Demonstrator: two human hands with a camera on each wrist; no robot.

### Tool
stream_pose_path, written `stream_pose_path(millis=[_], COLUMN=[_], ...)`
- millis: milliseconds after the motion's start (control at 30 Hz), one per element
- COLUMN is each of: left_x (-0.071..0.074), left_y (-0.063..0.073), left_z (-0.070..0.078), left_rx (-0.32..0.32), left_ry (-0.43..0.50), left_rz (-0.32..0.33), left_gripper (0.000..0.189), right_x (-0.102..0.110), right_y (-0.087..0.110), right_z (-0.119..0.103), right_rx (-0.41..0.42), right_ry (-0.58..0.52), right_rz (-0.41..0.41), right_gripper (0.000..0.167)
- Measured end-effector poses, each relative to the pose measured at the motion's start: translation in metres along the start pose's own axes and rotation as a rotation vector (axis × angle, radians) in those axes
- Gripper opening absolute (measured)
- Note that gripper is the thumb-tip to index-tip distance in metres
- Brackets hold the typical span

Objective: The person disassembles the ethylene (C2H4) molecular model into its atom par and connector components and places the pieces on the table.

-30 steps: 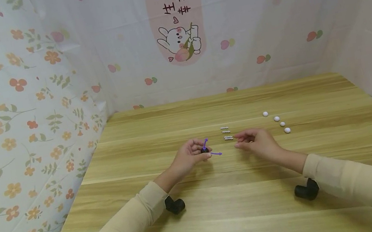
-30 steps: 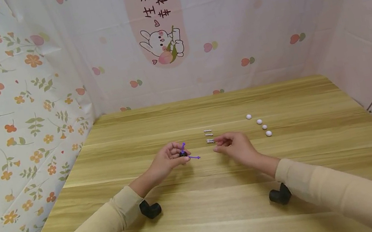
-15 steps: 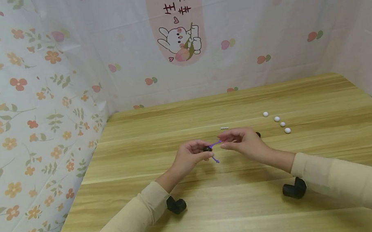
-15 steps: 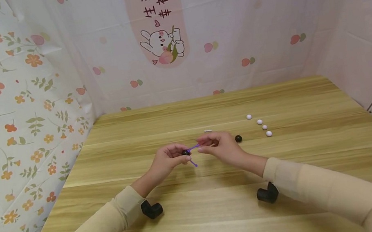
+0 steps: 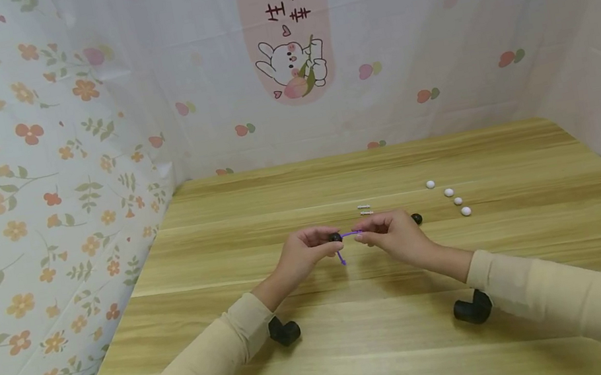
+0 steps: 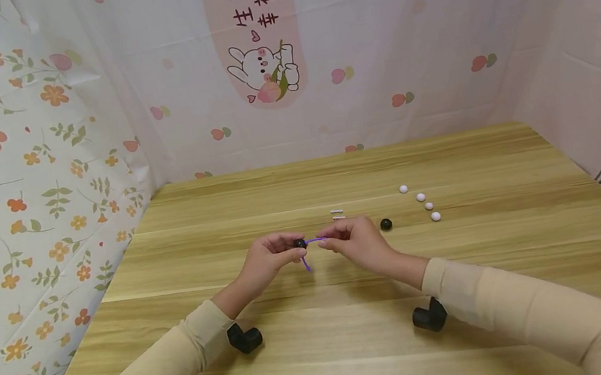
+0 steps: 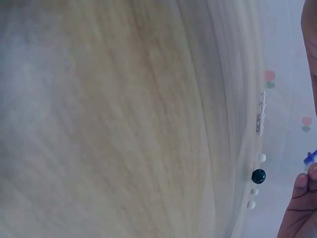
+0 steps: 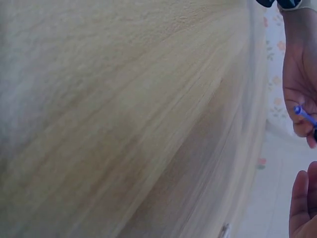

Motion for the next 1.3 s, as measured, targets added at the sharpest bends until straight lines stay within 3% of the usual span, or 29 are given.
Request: stream_pose_path(millis=[300, 533, 633, 800, 1067, 1167, 1300], left_x=[0.004, 0.024, 0.032, 0.027, 0.022, 0.021, 0.02], left_y=[0.001, 0.006, 0.009, 0.006, 0.006, 0.006, 0.006], left_z=[-0.005, -0.003, -0.003, -0.006, -0.004, -0.004, -0.004], left_rx=[0.056, 0.067, 0.066, 0.062, 0.041, 0.026, 0.01], left_ry=[-0.012, 0.001, 0.016, 0.039, 0.06, 0.067, 0.082], left_rz=[0.05, 0.109, 0.126, 0.096, 0.046, 0.032, 0.011], left_gripper=[0.025, 0.036, 0.034, 0.035, 0.036, 0.033, 0.029], right_x=[0.0, 0.034, 0.039, 0.026, 0.0, -0.007, -0.017], right_y=[0.002, 0.012, 0.016, 0.015, 0.001, -0.004, -0.011], right_z=[0.003, 0.031, 0.043, 0.054, 0.062, 0.06, 0.053], right_rx=[-0.06, -0.225, -0.303, -0.392, -0.443, -0.432, -0.357], right_ry=[0.041, -0.068, -0.044, -0.009, 0.041, 0.09, 0.183], right_rz=[0.036, 0.132, 0.131, 0.111, 0.05, 0.03, -0.008], right_gripper=[0.011, 0.021, 0.023, 0.018, 0.016, 0.015, 0.014])
Point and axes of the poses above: each hand's wrist, its own y-axis away from the middle knuckle, its own x-axis out of the back of the hand, z = x × y, the point moved 8 cm from there along -y, towards the middle knuckle, and after that the axes turned 5 degrees about -z, right-handed, at the moved point
